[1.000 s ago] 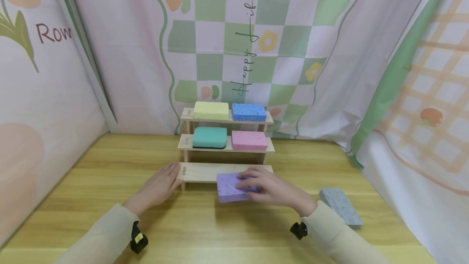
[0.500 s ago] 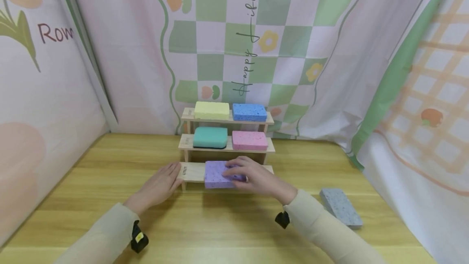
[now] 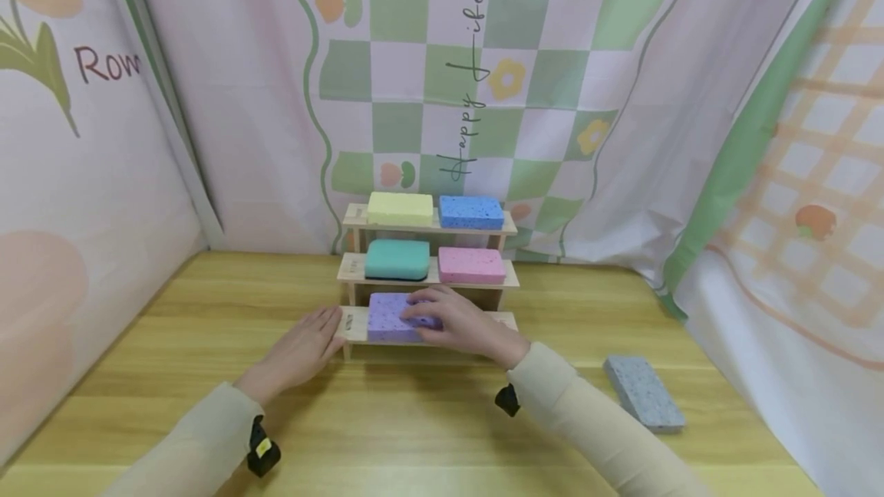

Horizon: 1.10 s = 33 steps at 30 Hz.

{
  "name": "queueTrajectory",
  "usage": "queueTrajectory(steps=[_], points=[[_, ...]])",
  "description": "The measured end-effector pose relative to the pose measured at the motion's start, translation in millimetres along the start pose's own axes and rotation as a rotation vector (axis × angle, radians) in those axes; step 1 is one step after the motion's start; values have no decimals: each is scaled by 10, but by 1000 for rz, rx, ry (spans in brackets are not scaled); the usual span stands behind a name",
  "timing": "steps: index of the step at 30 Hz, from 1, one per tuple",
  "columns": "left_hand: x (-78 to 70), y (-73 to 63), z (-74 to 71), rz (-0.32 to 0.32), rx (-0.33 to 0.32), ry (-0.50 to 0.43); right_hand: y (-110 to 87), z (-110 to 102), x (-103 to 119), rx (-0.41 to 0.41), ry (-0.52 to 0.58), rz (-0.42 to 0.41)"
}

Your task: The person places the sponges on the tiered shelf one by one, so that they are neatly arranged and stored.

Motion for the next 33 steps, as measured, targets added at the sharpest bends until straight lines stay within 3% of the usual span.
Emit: queueTrajectory(steps=[13,33], points=[[-7,7,-6,-13,3,4,83,224,-134,42,33,82],[-19,-1,-16,-15,1,-6,65,287,-183,92,67,175]])
Point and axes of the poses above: each hand's wrist, its own y-axis towards the middle knuckle, its own z-axis out of the palm, x = y × z, the point moved 6 cm from there along y, towards the middle knuckle, and after that the axes turned 3 degrees about y, right-handed, at the moved point
